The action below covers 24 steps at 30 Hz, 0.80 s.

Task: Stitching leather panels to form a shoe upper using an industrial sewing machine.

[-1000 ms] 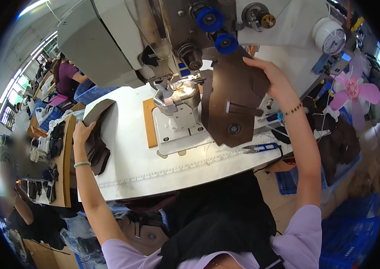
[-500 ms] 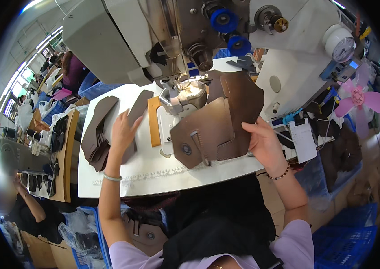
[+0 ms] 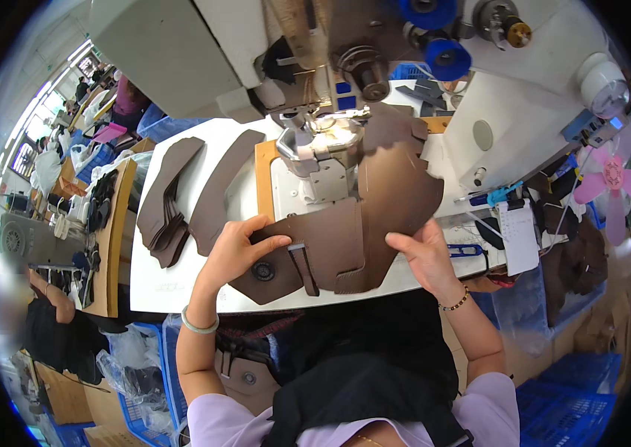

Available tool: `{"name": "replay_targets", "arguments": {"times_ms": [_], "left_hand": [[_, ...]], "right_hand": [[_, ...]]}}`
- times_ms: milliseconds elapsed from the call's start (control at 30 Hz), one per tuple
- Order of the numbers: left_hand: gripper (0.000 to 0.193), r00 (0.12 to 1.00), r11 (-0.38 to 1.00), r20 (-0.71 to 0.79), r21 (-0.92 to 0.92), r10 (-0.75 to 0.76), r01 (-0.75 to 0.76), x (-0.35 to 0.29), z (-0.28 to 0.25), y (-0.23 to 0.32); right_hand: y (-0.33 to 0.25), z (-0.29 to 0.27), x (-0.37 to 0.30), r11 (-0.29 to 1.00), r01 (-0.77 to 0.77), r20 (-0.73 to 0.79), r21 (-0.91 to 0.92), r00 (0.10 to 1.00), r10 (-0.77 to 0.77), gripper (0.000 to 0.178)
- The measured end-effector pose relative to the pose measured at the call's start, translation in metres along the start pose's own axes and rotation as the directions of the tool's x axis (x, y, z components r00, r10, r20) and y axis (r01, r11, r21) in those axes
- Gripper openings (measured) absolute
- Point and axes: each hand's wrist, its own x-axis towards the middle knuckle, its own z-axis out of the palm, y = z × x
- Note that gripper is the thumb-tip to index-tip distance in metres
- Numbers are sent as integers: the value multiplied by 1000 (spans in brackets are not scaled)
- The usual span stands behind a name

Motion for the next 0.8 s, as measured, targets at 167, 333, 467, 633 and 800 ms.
{"name": "replay_targets", "arguments": {"times_ms": [167, 333, 467, 633, 800], "left_hand": [[32, 1000, 993, 10, 121, 2, -4, -13, -8, -18], [32, 994, 994, 97, 108, -46, 36, -10, -16, -29], [31, 987, 998, 151, -14, 55, -53, -7, -28, -36], [29, 998, 979, 29, -198, 56, -49, -15, -40, -28], [28, 999, 972, 33, -235, -19, 26, -10, -43, -21]], "right_hand": [[-6, -5, 17, 993, 106, -90, 44, 991, -101, 46], [-10, -26, 17, 640, 432, 332, -635, 901, -279, 64], [-27, -21, 17, -15, 693, 650, -721, 668, -361, 65], [-36, 0, 43, -104, 646, 573, -756, 577, -582, 50], [-37, 14, 65, -260, 569, 597, -780, 555, -579, 51]]}}
